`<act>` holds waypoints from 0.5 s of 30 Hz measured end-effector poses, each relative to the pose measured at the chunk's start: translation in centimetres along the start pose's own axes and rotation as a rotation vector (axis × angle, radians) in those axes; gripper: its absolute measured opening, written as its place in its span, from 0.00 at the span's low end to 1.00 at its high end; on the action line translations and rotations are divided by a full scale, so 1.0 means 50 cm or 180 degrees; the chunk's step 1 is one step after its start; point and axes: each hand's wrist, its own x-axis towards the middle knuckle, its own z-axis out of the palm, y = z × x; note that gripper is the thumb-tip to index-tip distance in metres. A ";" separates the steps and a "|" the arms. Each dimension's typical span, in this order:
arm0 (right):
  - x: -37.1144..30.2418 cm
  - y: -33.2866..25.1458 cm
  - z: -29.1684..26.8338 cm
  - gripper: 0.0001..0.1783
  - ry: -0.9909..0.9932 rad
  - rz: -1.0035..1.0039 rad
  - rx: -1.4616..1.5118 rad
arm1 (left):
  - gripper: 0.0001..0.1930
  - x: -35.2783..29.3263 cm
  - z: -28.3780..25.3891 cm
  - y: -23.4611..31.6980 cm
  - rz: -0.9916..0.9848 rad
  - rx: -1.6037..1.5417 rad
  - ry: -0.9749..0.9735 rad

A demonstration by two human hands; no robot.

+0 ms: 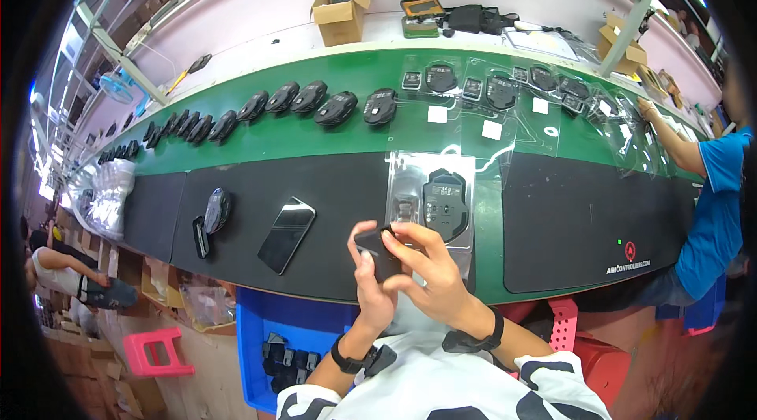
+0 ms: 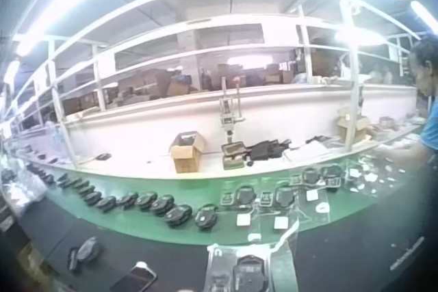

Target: Assembling electronic components (possibly computer mice) by placing parts into plastic casings and organizing them on an assembly line.

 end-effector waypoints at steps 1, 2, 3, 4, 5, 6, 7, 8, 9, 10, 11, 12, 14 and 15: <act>-0.005 0.000 -0.009 0.35 -0.0109 -0.0034 -0.0103 | 0.26 -0.013 -0.001 0.005 -0.0296 -0.0154 -0.0104; -0.007 0.001 -0.013 0.35 -0.0110 -0.0020 -0.0124 | 0.26 -0.016 -0.004 0.005 -0.0379 -0.0071 -0.0222; -0.008 0.003 -0.017 0.34 -0.0084 0.0012 -0.0113 | 0.27 -0.016 -0.009 0.007 -0.0457 0.0013 -0.0337; -0.007 0.002 -0.021 0.34 -0.0064 0.0023 -0.0091 | 0.30 -0.015 -0.016 0.021 -0.0369 0.0381 -0.0638; -0.003 0.008 -0.029 0.34 -0.0085 0.0024 -0.0091 | 0.36 -0.009 -0.032 0.025 -0.0324 0.0575 -0.0858; 0.006 0.019 -0.037 0.31 -0.0126 0.0006 -0.0275 | 0.38 -0.006 -0.044 0.039 -0.0396 0.0657 -0.1092; 0.016 0.034 -0.045 0.29 -0.0144 -0.0025 -0.0508 | 0.40 0.010 -0.055 0.052 -0.0456 0.0720 -0.1375; 0.019 0.053 -0.050 0.23 -0.0087 0.0445 -0.0456 | 0.35 0.030 -0.066 0.061 -0.0369 0.1192 -0.1315; 0.049 0.059 -0.055 0.20 -0.0065 0.0558 -0.0375 | 0.32 0.046 -0.080 0.076 -0.0273 0.1685 -0.1213; 0.086 0.076 -0.065 0.21 -0.0509 0.0711 -0.0331 | 0.28 0.082 -0.086 0.095 -0.0056 0.2220 -0.0948; 0.107 0.091 -0.071 0.21 -0.0971 0.0879 -0.0296 | 0.24 0.125 -0.086 0.113 0.0150 0.2728 -0.0657; 0.109 0.113 -0.074 0.21 -0.0977 0.0851 -0.0360 | 0.21 0.185 -0.084 0.113 0.0231 0.2742 -0.0525; 0.118 0.159 -0.060 0.31 -0.1618 0.0035 -0.1867 | 0.20 0.321 -0.084 0.088 0.0458 0.2921 -0.0370; 0.127 0.155 -0.045 0.31 -0.1636 -0.0056 -0.1867 | 0.22 0.389 -0.091 0.073 0.0619 0.3083 -0.0322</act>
